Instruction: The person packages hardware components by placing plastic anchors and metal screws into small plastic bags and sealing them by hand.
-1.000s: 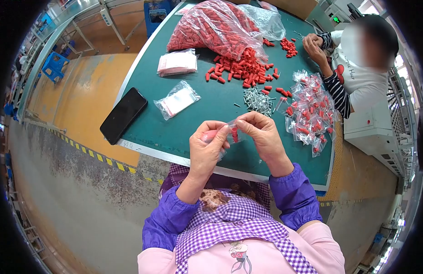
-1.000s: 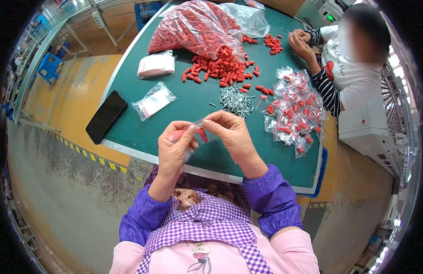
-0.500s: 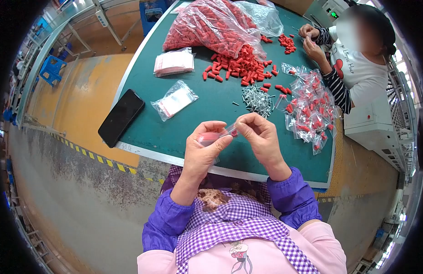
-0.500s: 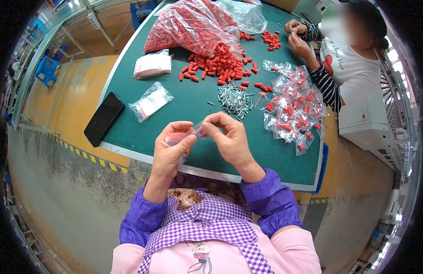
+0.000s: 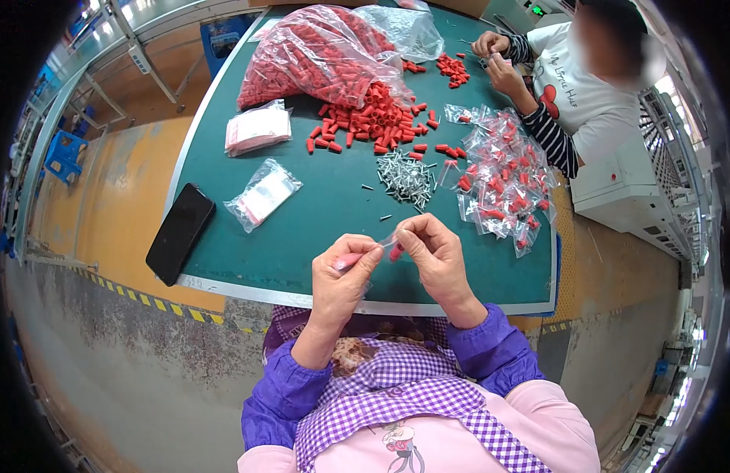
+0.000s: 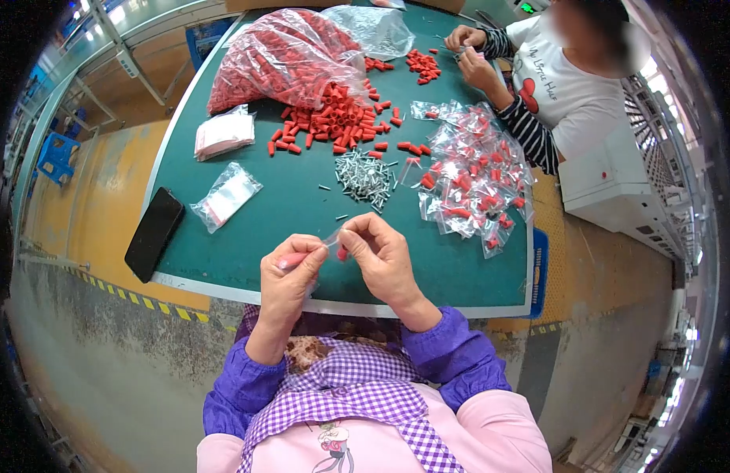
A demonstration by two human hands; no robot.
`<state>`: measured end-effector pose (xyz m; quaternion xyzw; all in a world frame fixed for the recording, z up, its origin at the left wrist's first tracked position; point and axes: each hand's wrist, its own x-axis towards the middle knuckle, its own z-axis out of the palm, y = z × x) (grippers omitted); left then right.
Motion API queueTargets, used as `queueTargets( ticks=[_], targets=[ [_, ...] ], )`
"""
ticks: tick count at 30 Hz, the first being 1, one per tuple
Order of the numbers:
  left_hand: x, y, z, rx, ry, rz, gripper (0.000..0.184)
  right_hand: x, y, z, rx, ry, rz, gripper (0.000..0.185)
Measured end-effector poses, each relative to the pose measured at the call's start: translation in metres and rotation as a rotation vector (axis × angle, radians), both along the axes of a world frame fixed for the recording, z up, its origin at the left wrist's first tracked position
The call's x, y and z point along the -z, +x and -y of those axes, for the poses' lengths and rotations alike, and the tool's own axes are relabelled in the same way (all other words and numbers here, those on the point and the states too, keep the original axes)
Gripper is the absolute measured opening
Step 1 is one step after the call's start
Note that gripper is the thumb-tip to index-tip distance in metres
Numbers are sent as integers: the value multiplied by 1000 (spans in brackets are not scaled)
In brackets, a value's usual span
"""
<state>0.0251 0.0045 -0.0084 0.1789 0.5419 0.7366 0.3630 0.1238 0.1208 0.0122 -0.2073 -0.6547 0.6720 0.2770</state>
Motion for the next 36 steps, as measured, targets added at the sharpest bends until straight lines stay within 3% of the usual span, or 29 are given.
queueTargets(
  ticks=[3,6,8,10,12,13,15,19,22,25,29,31,36],
  targets=[
    [-2,5,-6,29,28,-64,11,-4,7,-2,38,-109,-33,12],
    [-11,8,-7,118,-38,71,17,-2,17,-20,247,123,30,12],
    [-12,12,-11,12,43,53,20,-6,34,-52,377,222,74,12],
    [-6,10,-6,67,-10,45,20,-1,57,-93,592,634,358,11],
    [-2,9,-4,113,-56,36,20,-12,63,-115,707,1364,517,17],
    [-1,11,-5,132,-62,57,21,-14,60,-121,707,1370,517,17],
    [1,14,-8,153,-71,79,21,-16,51,-127,561,1065,412,26],
    [-2,18,-10,173,-78,71,22,-8,14,-155,305,1085,398,29],
    [-4,16,-7,136,-65,106,24,0,-4,-176,95,1192,603,38],
    [1,11,-4,110,-45,186,25,-3,-19,-180,-47,1050,921,44],
    [3,9,-3,146,-33,256,25,5,-38,-187,-106,1053,908,42],
    [4,9,-3,149,-30,263,24,11,-50,-183,-229,945,710,40],
    [4,8,0,140,-60,263,23,25,-47,-168,106,960,519,46]
  ],
)
